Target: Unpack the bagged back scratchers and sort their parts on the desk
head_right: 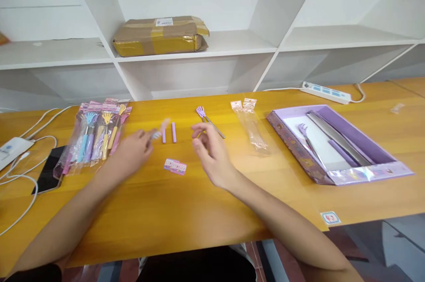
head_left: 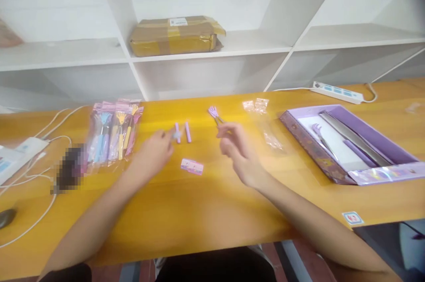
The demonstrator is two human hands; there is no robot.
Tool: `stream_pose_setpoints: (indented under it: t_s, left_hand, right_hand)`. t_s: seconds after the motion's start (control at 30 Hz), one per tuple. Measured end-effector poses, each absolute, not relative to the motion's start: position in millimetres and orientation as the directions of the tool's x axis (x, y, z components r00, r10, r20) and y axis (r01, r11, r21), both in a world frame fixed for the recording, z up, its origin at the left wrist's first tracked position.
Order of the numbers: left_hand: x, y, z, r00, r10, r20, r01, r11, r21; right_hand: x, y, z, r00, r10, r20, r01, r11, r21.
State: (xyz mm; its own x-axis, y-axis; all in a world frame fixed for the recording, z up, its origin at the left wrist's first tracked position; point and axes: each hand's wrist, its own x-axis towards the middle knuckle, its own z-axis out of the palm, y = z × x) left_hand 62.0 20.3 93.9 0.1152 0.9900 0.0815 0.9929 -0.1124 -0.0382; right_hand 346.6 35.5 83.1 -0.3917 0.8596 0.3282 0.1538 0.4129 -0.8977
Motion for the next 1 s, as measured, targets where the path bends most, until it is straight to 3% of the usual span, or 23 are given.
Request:
stream_pose_setpoints:
  t_s: [0.1,0.17,0.23,0.37,0.43,0.5,0.6,0.7,0.83,1.0]
  left_hand:
    - [115.7,-24.6,87.1,0.333,0.938,0.099,0.940,-0.321,-0.119]
    - [137.2,-43.4,78.3,0.374,0.923,0.090,0.927,-0.369,-0.067]
    - [143.0,-48.1,69.5,0.356,0.934,0.035,0.926,-0.358,0.117]
    - [128.4,-29.9,51.1,0.364,0.912,-0.190,0.719,-0.145,0.680]
    - [123.6,-20.3,37.9,0.374,0.902,-0.216,0.520,-0.011,0.854]
    - [124.3,-15.6,23.5,0.360,0.909,-0.211,0.319,0.093,0.943]
    - [128.7,-15.9,8.2,0.364,0.896,-0.252,0.095,0.233,0.968]
    - [128.9,-18.0,4.8,0.381,0.891,-0.247,-0.015,0.272,0.962]
    - [124.7,-20.0,3.4,0.392,0.887,-0.242,-0.053,0.285,0.957]
    - [121.7,-21.0,-6.3,0.426,0.869,-0.252,-0.016,0.286,0.958]
  right_hand:
    - [331.9,37.3,58.7,-0.461,0.885,0.059,0.054,0.094,-0.994]
    - [326.9,34.6,39.9,-0.495,0.866,-0.071,-0.010,-0.087,-0.996]
    - [326.3,33.7,25.2,-0.472,0.875,-0.104,-0.048,-0.143,-0.989]
    - [331.8,41.7,9.8,-0.370,0.927,-0.058,-0.064,-0.088,-0.994]
    - [335.4,47.4,5.6,-0.348,0.937,-0.027,-0.046,-0.046,-0.998]
    - [339.5,51.8,2.2,-0.345,0.938,0.039,-0.012,0.038,-0.999]
    - [347.0,55.7,0.0,-0.327,0.927,0.185,0.073,0.219,-0.973]
    - [354.5,57.2,2.9,-0.371,0.865,0.338,0.179,0.423,-0.888]
    - [359.4,56.8,6.6,-0.505,0.737,0.449,0.165,0.593,-0.788]
    - [359.6,54.8,2.4,-0.504,0.707,0.496,0.227,0.662,-0.714]
